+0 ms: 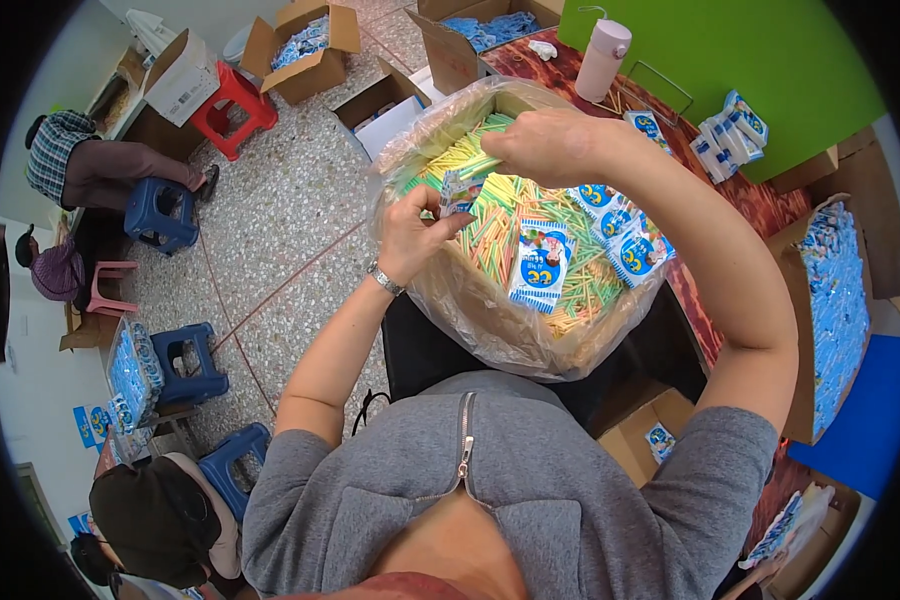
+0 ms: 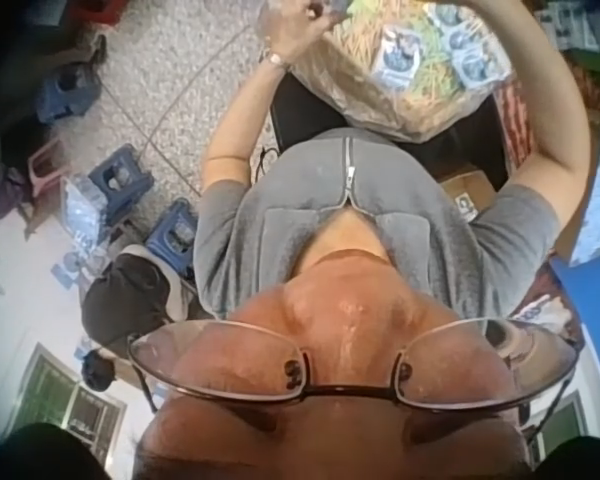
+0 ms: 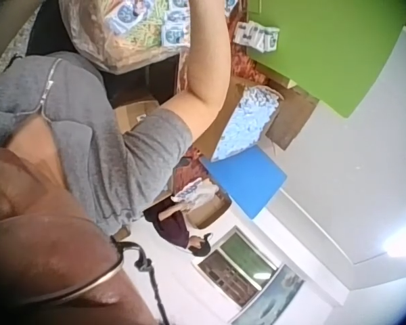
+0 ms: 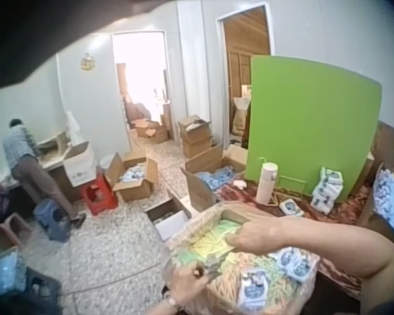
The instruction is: Arrange small blue packets in rows inside a box filled with protective yellow material.
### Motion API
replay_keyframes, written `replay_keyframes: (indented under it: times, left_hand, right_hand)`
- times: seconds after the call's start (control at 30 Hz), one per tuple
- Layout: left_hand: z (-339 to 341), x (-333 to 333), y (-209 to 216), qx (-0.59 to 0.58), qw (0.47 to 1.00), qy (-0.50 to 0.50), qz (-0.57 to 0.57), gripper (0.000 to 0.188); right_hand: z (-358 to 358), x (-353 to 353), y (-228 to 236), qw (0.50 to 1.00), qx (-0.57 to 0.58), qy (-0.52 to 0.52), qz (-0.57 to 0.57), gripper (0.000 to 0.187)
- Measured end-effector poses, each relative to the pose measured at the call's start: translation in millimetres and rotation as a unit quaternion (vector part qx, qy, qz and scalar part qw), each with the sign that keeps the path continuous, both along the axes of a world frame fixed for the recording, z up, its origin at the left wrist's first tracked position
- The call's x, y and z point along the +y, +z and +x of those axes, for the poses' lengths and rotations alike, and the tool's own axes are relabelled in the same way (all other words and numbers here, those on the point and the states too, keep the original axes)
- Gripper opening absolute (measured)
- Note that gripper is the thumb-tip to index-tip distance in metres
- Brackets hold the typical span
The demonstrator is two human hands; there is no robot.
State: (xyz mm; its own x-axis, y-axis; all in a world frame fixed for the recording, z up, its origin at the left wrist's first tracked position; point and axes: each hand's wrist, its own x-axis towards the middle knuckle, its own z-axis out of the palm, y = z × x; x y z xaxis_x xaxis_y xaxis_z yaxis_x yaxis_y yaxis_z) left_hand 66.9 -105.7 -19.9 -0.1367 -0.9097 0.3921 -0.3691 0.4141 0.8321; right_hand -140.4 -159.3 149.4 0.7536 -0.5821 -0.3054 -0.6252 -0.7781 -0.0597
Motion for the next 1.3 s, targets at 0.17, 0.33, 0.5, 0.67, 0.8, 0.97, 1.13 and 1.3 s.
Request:
replay_keyframes:
  times: [0.17,0.33,0.5,0.67,0.8,0.97,1.13,1.3]
  left_hand:
    - [-4,4,10,-0.017,1.000,0.011,-0.003,0.036]
    - [-11,4,15,-0.062,0.996,0.002,-0.063,0.035]
    - [-19,-1,17,-0.098,0.989,-0.016,-0.110,0.034]
    - [-25,-6,16,-0.087,0.992,-0.028,-0.090,0.034]
    - [-40,-13,10,-0.068,0.992,-0.058,-0.085,0.033]
    - [-56,-19,11,-0.083,0.987,-0.087,-0.110,0.030]
    - [-73,-19,14,-0.022,0.984,-0.126,-0.122,0.033]
    - [-65,-5,-2,-0.126,0.975,-0.175,-0.054,0.021]
  right_hand:
    - [1,1,3,0.999,0.049,-0.005,-0.010,0.021]
    - [9,4,14,0.991,0.127,-0.047,-0.002,0.021]
    - [23,13,14,0.983,0.162,-0.088,0.006,0.026]
    - [-8,14,7,0.998,0.003,-0.029,-0.047,0.051]
    - [-33,17,-33,0.991,-0.127,-0.005,-0.035,0.079]
    - [-42,36,-50,0.957,-0.269,-0.048,-0.098,0.077]
    - [-87,31,-73,0.942,-0.283,-0.170,-0.062,0.034]
    - [-137,32,-122,0.920,-0.139,-0.363,-0.050,0.037]
